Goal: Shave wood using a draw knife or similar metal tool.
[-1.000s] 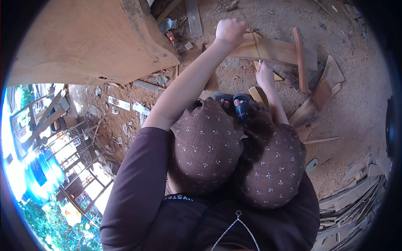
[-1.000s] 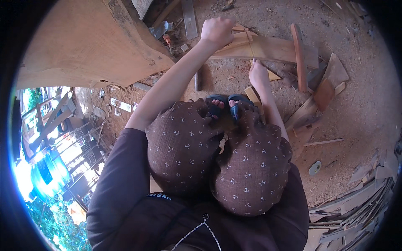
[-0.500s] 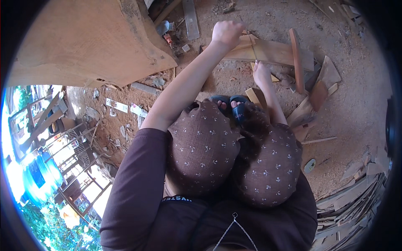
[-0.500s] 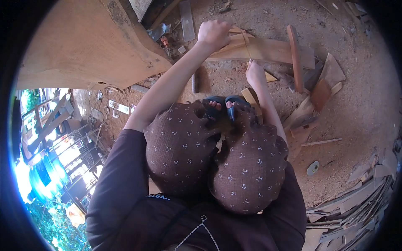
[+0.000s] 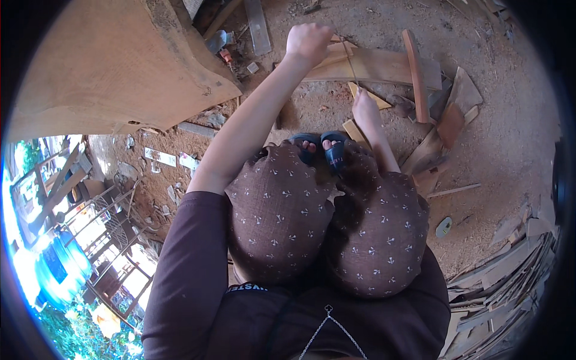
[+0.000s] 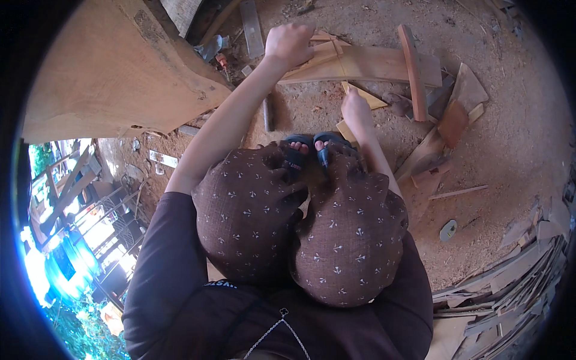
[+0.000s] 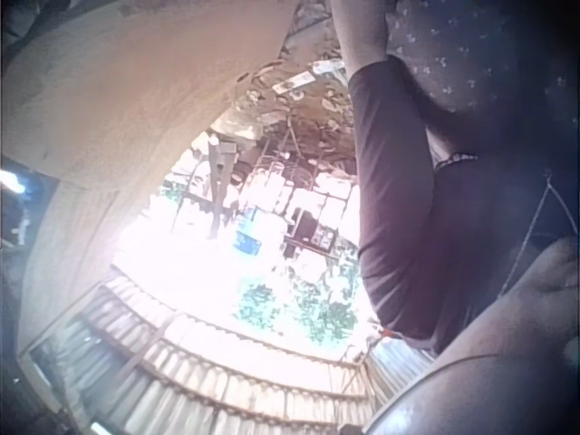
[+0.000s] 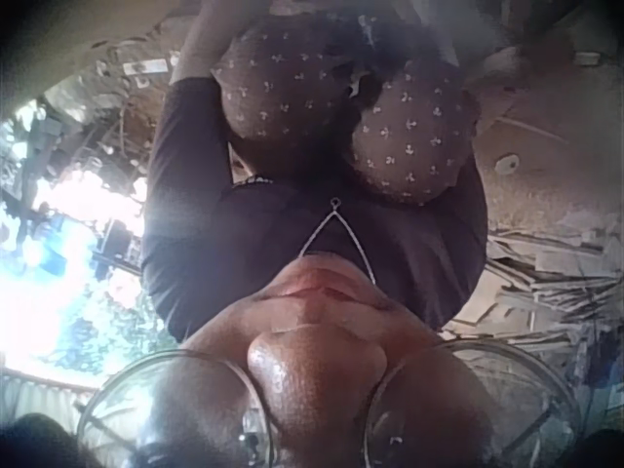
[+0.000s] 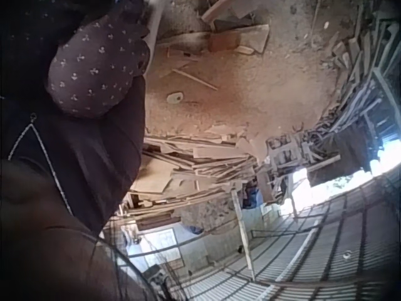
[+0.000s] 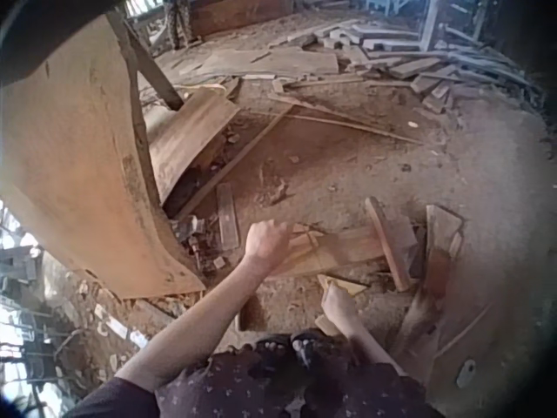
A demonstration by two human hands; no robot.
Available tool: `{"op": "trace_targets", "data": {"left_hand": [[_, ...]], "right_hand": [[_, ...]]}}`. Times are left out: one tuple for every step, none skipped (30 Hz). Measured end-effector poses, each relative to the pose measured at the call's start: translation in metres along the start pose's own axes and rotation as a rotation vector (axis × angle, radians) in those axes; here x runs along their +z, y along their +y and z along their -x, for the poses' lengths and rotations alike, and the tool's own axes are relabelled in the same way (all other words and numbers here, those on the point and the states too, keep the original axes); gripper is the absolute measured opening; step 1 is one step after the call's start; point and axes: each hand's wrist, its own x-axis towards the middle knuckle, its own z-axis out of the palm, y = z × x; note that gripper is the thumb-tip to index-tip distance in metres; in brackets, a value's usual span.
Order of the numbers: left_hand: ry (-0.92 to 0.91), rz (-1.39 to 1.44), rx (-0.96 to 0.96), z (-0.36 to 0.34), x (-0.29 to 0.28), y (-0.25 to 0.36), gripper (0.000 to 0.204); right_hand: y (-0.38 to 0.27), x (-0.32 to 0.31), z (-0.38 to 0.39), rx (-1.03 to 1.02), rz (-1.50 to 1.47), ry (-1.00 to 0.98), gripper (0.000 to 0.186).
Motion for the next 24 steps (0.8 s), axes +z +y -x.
{"op": "trace_targets", "data": {"left_hand": [[0.021,-0.001,0.014,-0.002,0.000,0.001,0.010],[0.024,0.004,0.019,-0.005,0.001,0.002,0.010],[0.016,0.019,0.022,-0.009,0.001,0.003,0.015],[0.000,0.027,0.016,-0.008,0.004,0.001,0.021],[-0.001,0.027,0.017,-0.006,0.005,0.001,0.021],[-0.002,0.029,-0.011,-0.004,0.005,0.002,0.021],[-0.003,0.027,-0.042,-0.002,0.005,0.001,0.021],[-0.001,0.020,-0.047,0.000,0.007,-0.002,0.021],[0.019,0.029,-0.046,-0.001,0.009,-0.003,0.021],[0.036,0.041,-0.040,-0.004,0.011,-0.001,0.021],[0.032,0.038,-0.041,-0.004,0.009,-0.002,0.021],[0.006,0.038,-0.039,-0.005,0.007,-0.004,0.021],[-0.022,0.050,-0.033,-0.003,0.005,0.000,0.022],[-0.029,0.051,-0.031,-0.002,0.006,0.000,0.022],[-0.001,0.038,-0.022,-0.001,0.007,-0.002,0.022],[0.036,0.028,-0.011,-0.002,0.006,-0.002,0.021],[0.036,0.032,-0.008,-0.003,0.005,0.000,0.021],[0.029,0.043,0.000,-0.005,0.004,0.003,0.021],[0.025,0.046,0.000,-0.007,0.003,0.002,0.021],[0.030,0.047,-0.001,-0.007,0.003,0.003,0.021],[0.004,0.047,-0.018,-0.007,0.004,0.005,0.021],[-0.027,0.034,-0.052,-0.004,0.006,-0.002,0.020],[-0.025,0.032,-0.062,-0.003,0.007,-0.005,0.020],[-0.018,0.031,-0.058,-0.004,0.006,-0.001,0.020]], "right_hand": [[-0.001,-0.004,-0.018,0.003,0.004,0.003,0.031],[-0.001,-0.009,-0.034,-0.020,0.013,-0.010,0.032],[0.001,-0.014,-0.041,-0.042,0.024,-0.021,0.032],[-0.002,-0.009,-0.036,-0.041,0.021,-0.026,0.032],[-0.004,-0.003,-0.028,-0.033,-0.026,0.010,0.032],[-0.004,0.000,-0.018,-0.024,-0.073,0.048,0.031],[0.000,0.002,-0.002,-0.016,-0.092,0.028,0.030],[0.002,-0.002,0.016,-0.009,-0.071,-0.028,0.027],[0.016,-0.001,0.037,-0.025,-0.037,0.001,0.027],[0.030,0.000,0.055,-0.035,0.000,0.031,0.027],[0.028,-0.005,0.063,-0.034,-0.004,0.028,0.027],[0.026,-0.012,0.067,0.040,0.010,-0.030,0.027],[0.022,-0.027,0.073,0.121,0.035,-0.088,0.027],[0.006,-0.035,0.064,0.154,0.009,-0.044,0.027],[-0.002,-0.032,0.053,0.159,0.008,-0.049,0.027],[-0.006,-0.031,0.037,0.080,-0.018,-0.045,0.026],[-0.008,-0.030,0.023,0.002,-0.041,-0.041,0.025],[-0.009,-0.031,0.009,0.007,-0.035,-0.038,0.025],[-0.013,-0.031,-0.005,0.021,-0.013,-0.038,0.025],[-0.015,-0.033,-0.012,0.036,0.011,-0.037,0.024],[-0.013,-0.037,-0.005,0.032,0.015,-0.034,0.024],[-0.016,-0.035,0.011,0.023,-0.005,-0.073,0.028],[-0.016,-0.038,0.027,0.020,-0.018,-0.108,0.031],[-0.008,-0.039,0.042,0.054,-0.027,-0.098,0.025]]}}
